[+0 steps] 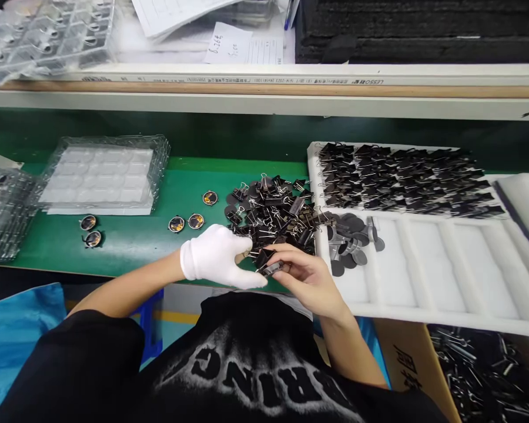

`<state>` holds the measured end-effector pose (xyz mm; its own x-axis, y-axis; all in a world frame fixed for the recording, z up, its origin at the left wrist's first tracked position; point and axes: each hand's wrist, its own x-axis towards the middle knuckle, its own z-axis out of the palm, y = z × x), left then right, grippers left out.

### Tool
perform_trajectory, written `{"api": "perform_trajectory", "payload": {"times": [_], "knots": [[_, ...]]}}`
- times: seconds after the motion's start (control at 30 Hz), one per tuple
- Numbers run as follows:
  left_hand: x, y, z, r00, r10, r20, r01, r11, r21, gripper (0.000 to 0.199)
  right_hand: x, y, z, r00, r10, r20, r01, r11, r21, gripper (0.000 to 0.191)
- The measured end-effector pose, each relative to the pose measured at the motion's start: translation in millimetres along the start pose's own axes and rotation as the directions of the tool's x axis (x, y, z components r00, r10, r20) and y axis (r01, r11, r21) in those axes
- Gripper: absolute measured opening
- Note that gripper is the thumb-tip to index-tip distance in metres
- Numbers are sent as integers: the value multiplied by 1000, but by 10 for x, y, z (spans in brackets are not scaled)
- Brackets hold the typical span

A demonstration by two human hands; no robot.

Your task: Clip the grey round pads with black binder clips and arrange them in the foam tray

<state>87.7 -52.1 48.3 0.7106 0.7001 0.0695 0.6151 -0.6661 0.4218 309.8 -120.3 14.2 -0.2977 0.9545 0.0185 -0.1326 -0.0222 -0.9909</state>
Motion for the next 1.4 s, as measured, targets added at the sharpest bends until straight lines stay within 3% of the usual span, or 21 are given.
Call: {"api": "perform_trajectory", "payload": {"times": [0.17,0.27,0.37,0.47,0.53,0.77,0.93,1.03,1.1,1.17,1.23,1.33,1.4], "knots": [[-47,46,24,998,-56,38,54,997,49,45,-35,-36,-33,998,54,34,-54,998,-14,14],[-55,13,-15,992,-108,67,112,991,-72,38,-9,-59,-48,994,58,-89,-50,995,86,12],[-67,1,-40,988,-124,95,143,963,-229,34,54,-38,-12,935,193,-298,-82,935,346,15],[-90,57,25,978,-178,110,206,909,-362,33,122,9,113,863,365,-350,-79,780,621,19],[-108,115,122,965,-245,93,261,866,-427,33,155,39,226,830,419,-369,-46,710,703,22],[-113,254,432,938,-346,-19,290,813,-505,35,181,89,481,797,440,-414,-21,705,709,26],[-140,266,437,925,-376,52,354,806,-474,32,191,105,503,788,461,-409,11,653,757,22],[-136,111,339,977,-200,77,214,890,-403,29,159,100,462,771,468,-431,33,647,762,26],[-57,-85,239,985,-175,-3,168,951,-260,34,126,96,426,772,441,-457,49,676,735,27],[95,-332,133,947,-281,-155,282,959,-13,39,99,94,402,783,405,-472,56,710,702,29],[280,-593,42,926,-320,-200,353,922,161,40,84,96,395,805,390,-447,44,713,700,32],[495,-928,-53,977,-203,66,186,961,204,36,66,103,395,845,395,-362,7,666,746,27],[547,-1062,-86,976,-111,185,81,983,162,34,40,109,381,858,404,-316,-26,649,760,24]]}}
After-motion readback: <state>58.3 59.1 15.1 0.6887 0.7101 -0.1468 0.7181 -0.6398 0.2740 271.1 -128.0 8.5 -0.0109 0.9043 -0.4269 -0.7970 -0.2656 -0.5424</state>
